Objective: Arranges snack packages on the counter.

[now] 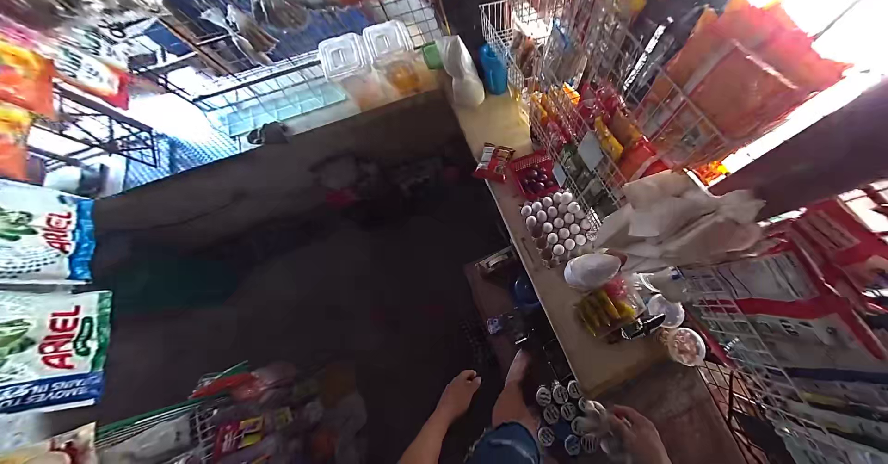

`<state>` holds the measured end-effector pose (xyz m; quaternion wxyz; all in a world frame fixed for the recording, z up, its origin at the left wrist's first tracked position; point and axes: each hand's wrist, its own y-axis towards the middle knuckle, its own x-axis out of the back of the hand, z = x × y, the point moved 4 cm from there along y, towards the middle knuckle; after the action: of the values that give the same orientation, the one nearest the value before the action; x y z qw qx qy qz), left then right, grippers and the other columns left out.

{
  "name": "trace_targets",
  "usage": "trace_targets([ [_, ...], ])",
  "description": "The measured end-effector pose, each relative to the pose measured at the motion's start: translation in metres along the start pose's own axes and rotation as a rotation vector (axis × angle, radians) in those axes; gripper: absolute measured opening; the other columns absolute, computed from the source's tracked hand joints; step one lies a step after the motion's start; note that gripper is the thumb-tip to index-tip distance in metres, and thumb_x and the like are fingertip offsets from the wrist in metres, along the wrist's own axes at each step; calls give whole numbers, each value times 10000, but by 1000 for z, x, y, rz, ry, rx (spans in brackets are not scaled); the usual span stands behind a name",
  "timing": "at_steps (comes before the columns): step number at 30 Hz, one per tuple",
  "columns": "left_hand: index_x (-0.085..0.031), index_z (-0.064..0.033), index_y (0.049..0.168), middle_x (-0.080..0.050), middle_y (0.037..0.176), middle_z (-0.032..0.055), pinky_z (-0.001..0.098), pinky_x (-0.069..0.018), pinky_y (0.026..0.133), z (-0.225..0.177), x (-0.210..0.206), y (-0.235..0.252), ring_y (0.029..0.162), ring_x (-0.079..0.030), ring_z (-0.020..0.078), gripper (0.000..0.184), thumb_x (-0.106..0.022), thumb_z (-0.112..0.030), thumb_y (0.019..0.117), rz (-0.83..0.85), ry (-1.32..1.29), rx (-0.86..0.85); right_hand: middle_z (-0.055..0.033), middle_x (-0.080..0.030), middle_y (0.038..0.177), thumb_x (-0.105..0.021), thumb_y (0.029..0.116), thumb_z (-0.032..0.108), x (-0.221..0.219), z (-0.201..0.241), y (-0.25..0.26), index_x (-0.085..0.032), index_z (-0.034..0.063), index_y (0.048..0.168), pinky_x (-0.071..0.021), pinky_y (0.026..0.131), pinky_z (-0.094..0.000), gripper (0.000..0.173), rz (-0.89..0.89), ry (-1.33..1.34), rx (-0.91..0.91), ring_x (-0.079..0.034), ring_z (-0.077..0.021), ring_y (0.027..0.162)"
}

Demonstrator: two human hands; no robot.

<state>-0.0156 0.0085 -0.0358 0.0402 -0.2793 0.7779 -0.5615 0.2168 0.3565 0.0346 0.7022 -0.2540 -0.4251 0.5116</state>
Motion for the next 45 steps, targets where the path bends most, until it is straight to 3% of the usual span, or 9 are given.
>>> trace_targets([
  [9, -514, 27, 1434, -642, 1312, 254, 497, -490, 1067, 44, -35, 105, 1195, -654, 362, 435, -521, -226, 1080, -122, -290, 95, -176, -639, 1342, -522, 1054, 249, -96, 182, 260, -659, 83, 1332, -437, 1107, -502, 351, 27, -553, 303, -575, -340, 1296],
  [13, -535, 30, 1411, -657, 1284, 238, 469, -513, 1052, 3, -13, 176, 1158, -674, 327, 410, -535, -196, 1069, -163, -387, -56, -229, -617, 1342, -555, 1037, 252, -130, 191, 359, -667, 61, 1307, -424, 1103, -534, 349, -47, -785, 533, -535, -404, 1318],
  [18, -542, 79, 1365, -678, 1190, 231, 413, -551, 955, -74, 58, 268, 1043, -692, 265, 362, -459, -130, 1081, -326, -552, -223, -223, -489, 1531, -493, 1020, 35, -161, 158, 437, -579, 80, 1446, -328, 1184, -597, 437, -63, -799, 784, -393, -430, 1465],
  [22, -551, 87, 1325, -669, 1111, 171, 296, -536, 838, -152, 125, 325, 925, -649, 146, 325, -440, -106, 1088, -470, -686, -286, -240, -530, 1489, -600, 948, 82, -176, 134, 464, -604, 72, 1428, -350, 1128, -677, 480, -222, -662, 861, -424, -486, 1427],
  [26, -577, 54, 1299, -654, 1115, 154, 301, -510, 837, -232, 181, 383, 920, -616, 139, 287, -479, -106, 1082, -540, -811, -398, -211, -650, 1350, -628, 863, 184, -184, 125, 477, -708, 94, 1304, -515, 952, -646, 457, -479, -637, 1026, -583, -486, 1276],
  [32, -488, -79, 1483, -447, 1547, 132, 422, -391, 1099, -334, 231, 443, 1385, -455, 227, 437, -395, -299, 1117, -518, -1169, -481, -170, -682, 1311, -513, 915, 269, -185, 121, 476, -730, 141, 1270, -548, 945, -522, 436, -588, -696, 1064, -629, -405, 1243],
  [35, -431, -122, 1538, -333, 1630, 121, 512, -287, 1180, -359, 244, 464, 1503, -301, 273, 521, -340, -413, 1116, -512, -1239, -491, -138, -692, 1301, -480, 943, 300, -186, 118, 477, -738, 178, 1255, -526, 991, -459, 422, -636, -697, 1081, -625, -353, 1257],
  [39, -398, -105, 1551, -321, 1645, 109, 552, -263, 1190, -374, 252, 482, 1521, -276, 283, 673, -187, -552, 1095, -498, -1279, -451, -137, -696, 1297, -494, 936, 292, -185, 120, 476, -745, 172, 1243, -547, 956, -476, 414, -618, -689, 1064, -634, -355, 1249],
  [45, -332, -58, 1572, -286, 1658, 112, 469, -277, 1209, -364, 262, 455, 1519, -286, 237, 591, -255, -433, 1122, -512, -1285, -602, -132, -686, 1320, -501, 927, 289, -186, 118, 474, -731, 176, 1271, -540, 961, -478, 429, -599, -694, 1052, -622, -354, 1266],
])
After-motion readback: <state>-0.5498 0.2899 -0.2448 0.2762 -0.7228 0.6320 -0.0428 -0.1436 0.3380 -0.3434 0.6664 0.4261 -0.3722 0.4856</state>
